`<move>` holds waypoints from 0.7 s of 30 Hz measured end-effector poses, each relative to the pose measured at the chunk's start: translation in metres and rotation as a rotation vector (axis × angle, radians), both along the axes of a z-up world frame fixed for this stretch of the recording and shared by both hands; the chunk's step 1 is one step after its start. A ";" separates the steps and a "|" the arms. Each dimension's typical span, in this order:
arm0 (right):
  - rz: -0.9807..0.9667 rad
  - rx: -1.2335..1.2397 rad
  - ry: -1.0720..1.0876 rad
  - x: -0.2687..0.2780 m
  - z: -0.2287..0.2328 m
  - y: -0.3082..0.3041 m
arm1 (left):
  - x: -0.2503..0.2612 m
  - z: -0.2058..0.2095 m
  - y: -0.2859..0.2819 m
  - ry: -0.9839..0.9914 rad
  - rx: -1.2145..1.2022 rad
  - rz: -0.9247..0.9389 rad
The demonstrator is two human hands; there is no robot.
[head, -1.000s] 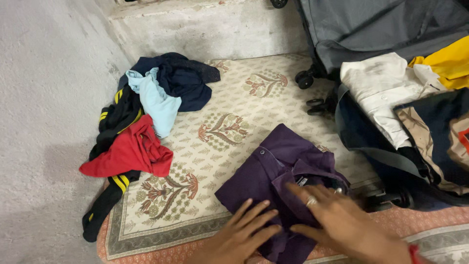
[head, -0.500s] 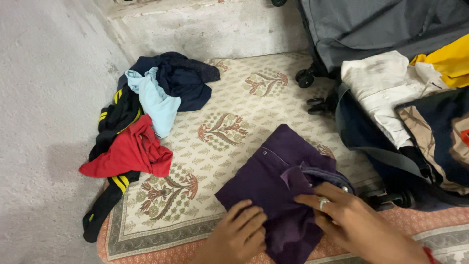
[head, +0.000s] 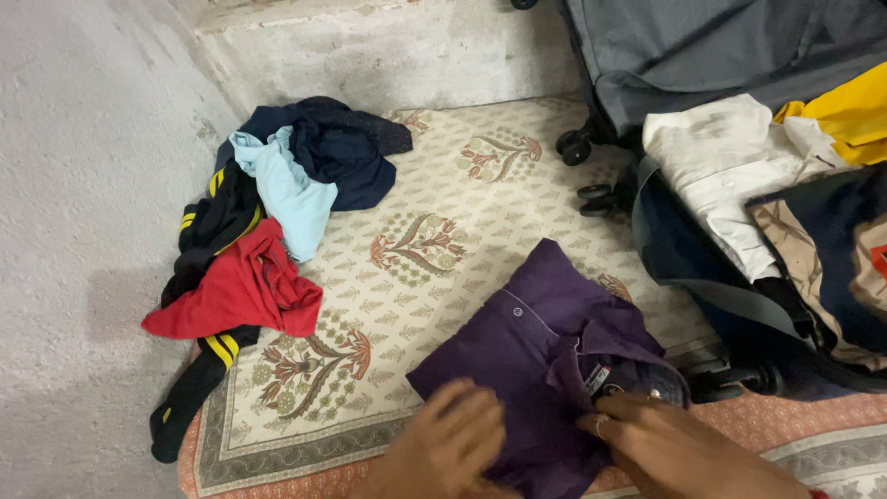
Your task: The person folds a patterned pillowcase and a purple button-down shirt on a bed before placing them into an open suitcase alongside other folded garments.
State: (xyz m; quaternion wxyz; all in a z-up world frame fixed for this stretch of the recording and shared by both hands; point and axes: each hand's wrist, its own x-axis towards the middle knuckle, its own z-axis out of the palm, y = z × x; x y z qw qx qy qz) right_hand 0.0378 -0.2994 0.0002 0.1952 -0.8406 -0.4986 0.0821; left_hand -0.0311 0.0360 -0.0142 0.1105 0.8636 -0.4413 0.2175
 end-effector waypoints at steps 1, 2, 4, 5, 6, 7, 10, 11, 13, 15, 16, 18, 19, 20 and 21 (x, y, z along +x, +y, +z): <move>0.075 0.164 -0.087 -0.001 -0.005 -0.004 | 0.005 0.008 -0.001 0.055 -0.084 0.060; 0.071 0.172 -0.075 -0.001 -0.010 -0.006 | 0.013 0.017 -0.002 0.106 -0.166 0.121; 0.063 0.188 -0.048 -0.002 -0.017 -0.007 | 0.035 0.031 -0.004 0.257 -0.320 0.228; 0.049 0.159 -0.010 -0.002 -0.017 -0.008 | 0.044 0.036 -0.005 0.358 -0.390 0.274; 0.026 0.132 0.025 -0.002 -0.017 -0.011 | 0.053 0.038 -0.008 0.460 -0.458 0.313; 0.004 0.104 0.060 -0.002 -0.017 -0.012 | 0.066 0.037 -0.015 0.385 -0.325 0.310; 0.016 0.038 0.068 0.004 -0.024 -0.009 | 0.093 0.024 -0.038 0.270 -0.061 0.296; 0.009 -0.050 0.088 0.008 -0.029 -0.005 | 0.096 0.018 -0.044 0.311 -0.052 0.281; -0.012 -0.221 0.126 0.015 -0.038 0.005 | 0.103 0.010 -0.046 0.356 -0.018 0.275; -0.002 -0.189 0.127 0.014 -0.037 0.006 | 0.109 0.003 -0.045 0.371 0.032 0.303; 0.002 -0.171 0.128 0.013 -0.031 0.009 | 0.109 0.000 -0.045 0.338 0.056 0.320; 0.007 -0.279 0.188 0.012 -0.007 0.018 | 0.107 -0.006 -0.048 0.271 0.104 0.356; 0.011 -0.334 0.217 0.011 0.011 0.024 | 0.107 -0.008 -0.049 0.255 0.100 0.354; -0.041 -0.428 0.273 0.011 0.032 0.027 | 0.108 -0.009 -0.050 0.238 0.095 0.354; -0.091 -0.524 0.328 0.010 0.056 0.029 | 0.108 -0.009 -0.049 0.221 0.090 0.353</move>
